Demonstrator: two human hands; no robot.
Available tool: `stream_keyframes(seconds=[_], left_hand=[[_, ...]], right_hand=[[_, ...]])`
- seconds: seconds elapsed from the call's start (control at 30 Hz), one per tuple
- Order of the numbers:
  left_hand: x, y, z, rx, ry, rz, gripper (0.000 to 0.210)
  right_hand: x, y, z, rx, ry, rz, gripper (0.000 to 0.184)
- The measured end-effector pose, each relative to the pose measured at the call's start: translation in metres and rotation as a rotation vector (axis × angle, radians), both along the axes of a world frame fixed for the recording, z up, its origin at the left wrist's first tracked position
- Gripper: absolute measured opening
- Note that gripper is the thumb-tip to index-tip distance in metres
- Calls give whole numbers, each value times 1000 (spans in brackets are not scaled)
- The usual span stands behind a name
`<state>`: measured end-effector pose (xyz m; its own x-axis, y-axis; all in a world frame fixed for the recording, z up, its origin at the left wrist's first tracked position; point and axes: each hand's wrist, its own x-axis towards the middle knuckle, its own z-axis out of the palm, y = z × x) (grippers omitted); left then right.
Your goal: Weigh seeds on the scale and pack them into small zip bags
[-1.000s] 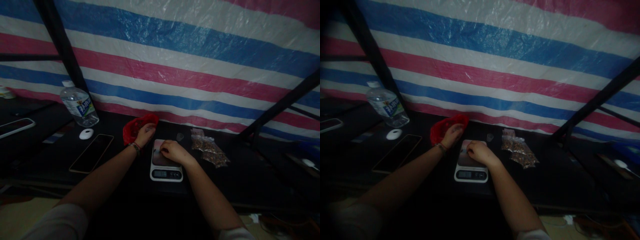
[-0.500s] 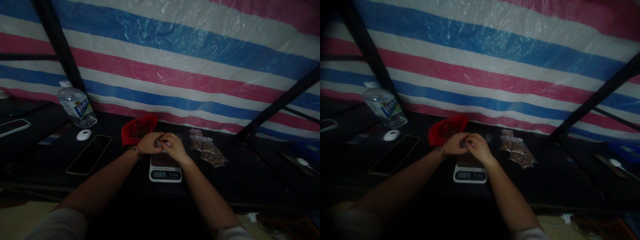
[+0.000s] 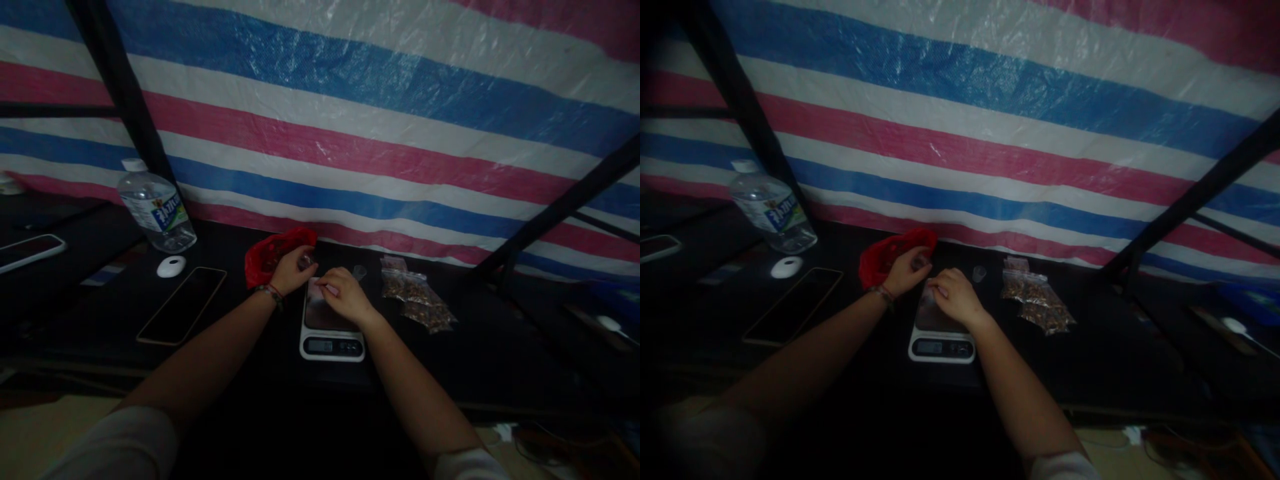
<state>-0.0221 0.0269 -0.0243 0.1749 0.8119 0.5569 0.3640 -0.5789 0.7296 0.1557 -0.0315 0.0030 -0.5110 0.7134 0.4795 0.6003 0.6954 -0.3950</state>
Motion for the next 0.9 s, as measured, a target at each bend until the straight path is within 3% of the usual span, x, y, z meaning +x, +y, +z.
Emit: stream_keyframes(seconds=[0.13,0.27,0.57,0.73,0.9], left_hand=[[-1,3,-2,-21,-45,23,40],[0,2,-2,-33,-53,-17,42],[4,-17,17,133,408,-240,54],[9,-23,23,146,450,-307,38],[5,-17,17,100,431,-242,42]], right_hand=[[-9,-1,-2,-75,-225,102,19],[-12,0,-3,-59,-287,112,12],[5,6,0,99,150,-161,7],[7,5,4,121,133,-60,11],[28,12,10,14,89,-140,14]])
